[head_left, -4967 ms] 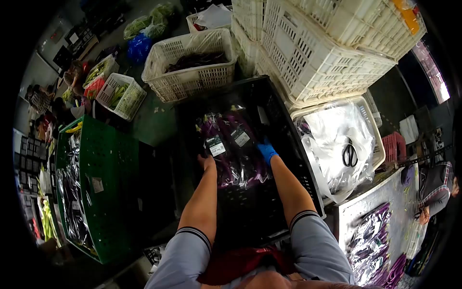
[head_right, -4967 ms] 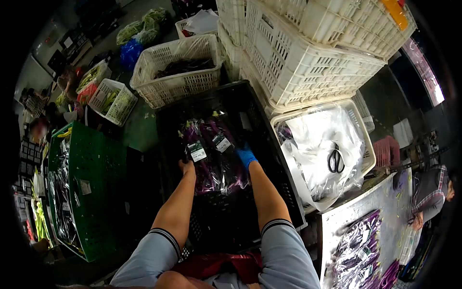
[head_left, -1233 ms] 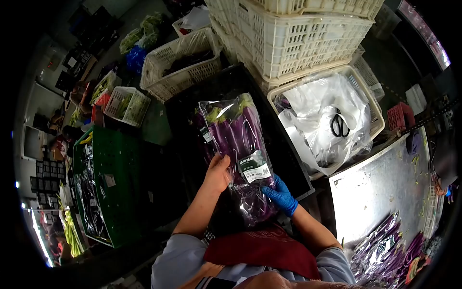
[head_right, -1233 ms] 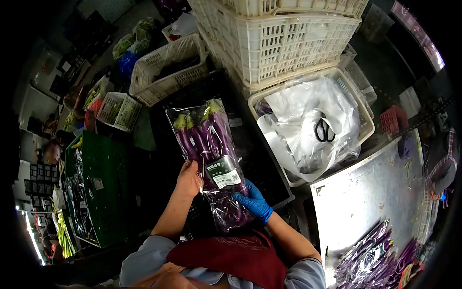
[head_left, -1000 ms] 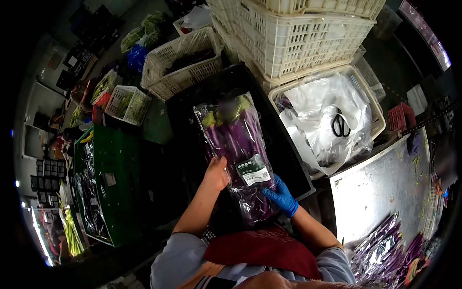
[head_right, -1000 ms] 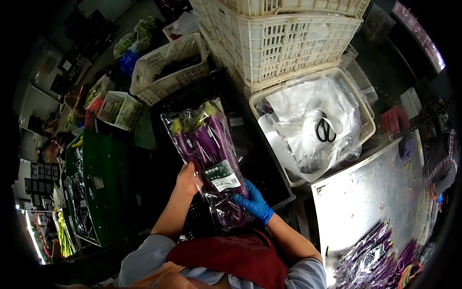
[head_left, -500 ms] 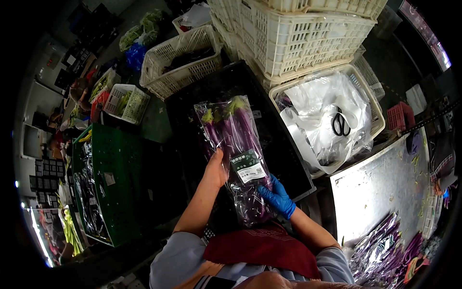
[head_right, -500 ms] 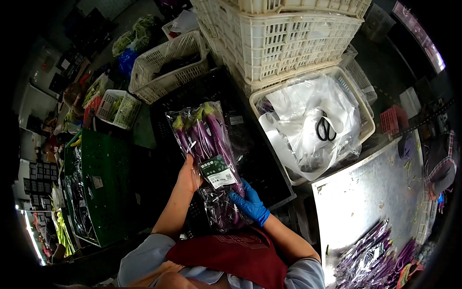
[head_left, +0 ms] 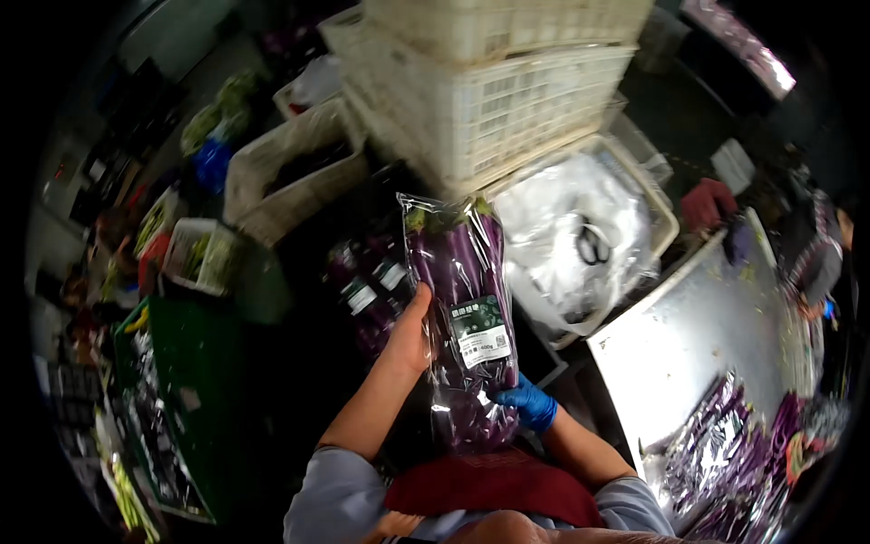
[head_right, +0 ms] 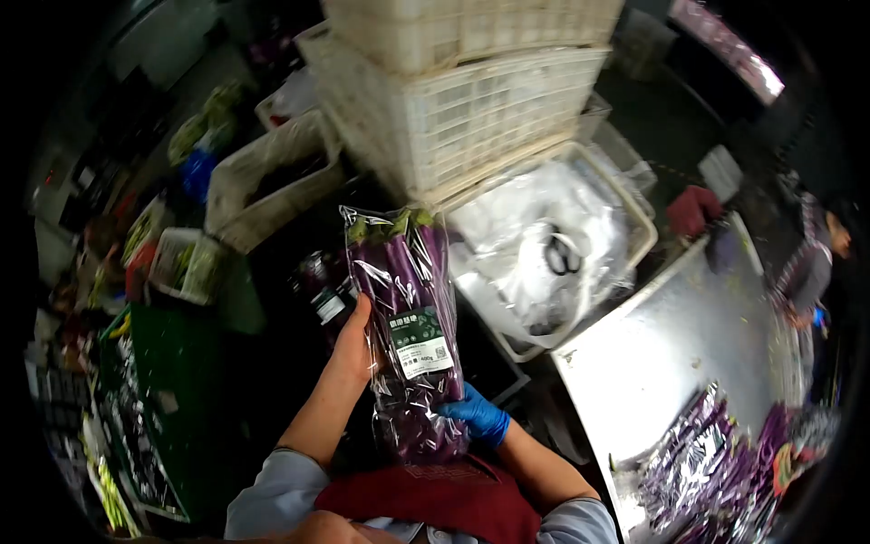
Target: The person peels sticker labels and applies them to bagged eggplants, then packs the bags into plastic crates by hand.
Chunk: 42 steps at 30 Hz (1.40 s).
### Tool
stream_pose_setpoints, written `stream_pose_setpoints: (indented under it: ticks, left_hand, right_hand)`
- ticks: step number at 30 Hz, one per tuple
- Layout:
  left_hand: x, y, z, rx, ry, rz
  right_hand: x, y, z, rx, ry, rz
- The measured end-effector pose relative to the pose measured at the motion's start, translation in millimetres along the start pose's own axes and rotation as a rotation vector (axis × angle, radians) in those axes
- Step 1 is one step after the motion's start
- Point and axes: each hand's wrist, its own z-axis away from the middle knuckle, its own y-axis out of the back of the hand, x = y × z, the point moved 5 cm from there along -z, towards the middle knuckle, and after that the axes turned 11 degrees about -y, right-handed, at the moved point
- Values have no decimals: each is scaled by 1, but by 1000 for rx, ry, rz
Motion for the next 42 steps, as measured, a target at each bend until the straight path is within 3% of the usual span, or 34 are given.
stream_pose_setpoints:
  ticks: [5, 6, 8, 10, 16, 20, 22, 24, 26, 27, 28, 30, 32, 34, 35, 36, 40, 42]
  left_hand:
    - [-88, -118, -17, -385, 241, -107]
    - [-116, -137, -20, -540, 317, -150]
    - [-156, -193, -10, -666, 176, -349]
    - [-214, -216, -8, -639, 221, -326]
    - [-383, -269, 40, -786, 557, -547]
    - [-459, -295, 73, -770, 652, -656]
    - [-483, -299, 76, -748, 669, -716]
    - [-501, -301, 77, -727, 673, -759]
    - [-513, -303, 75, -711, 677, -789]
    - [-524, -312, 80, -741, 665, -803]
    - [-529, -312, 78, -723, 664, -825]
    - [-529, -302, 64, -686, 654, -866]
    - [-536, -288, 40, -608, 708, -884]
    - [-548, -266, 4, -532, 792, -920]
    - [-547, -289, 29, -567, 673, -967]
    - [-551, -286, 25, -542, 678, -983]
    - [-573, -274, 13, -491, 732, -1032]
    - [-582, -273, 14, -478, 737, -1060]
  right_hand:
    - [-33, 24, 104, 212, 277, -67]
    - [-38, 33, 132, 240, 332, -89]
    - [-44, 57, 198, 409, 442, -84]
    - [-62, 72, 284, 625, 681, 63]
    - [-44, 166, 540, 888, 1035, -369]
    - [-18, 229, 693, 890, 1276, -413]
    - [-11, 258, 751, 726, 1335, -485]
    - [-9, 286, 816, 728, 1498, -457]
    - [-16, 260, 860, 659, 1602, -318]
    - [-3, 305, 890, 875, 1755, -302]
    - [6, 301, 924, 818, 1605, -652]
    - [30, 366, 982, 995, 1765, -521]
    - [56, 432, 1039, 1020, 1756, -666]
    - [59, 403, 1053, 1195, 1846, -765]
    - [58, 397, 1056, 1185, 1841, -770]
    - [59, 400, 1065, 1177, 1835, -777]
    - [96, 497, 1133, 1332, 1769, -790]
    - [93, 498, 1136, 1307, 1784, -850]
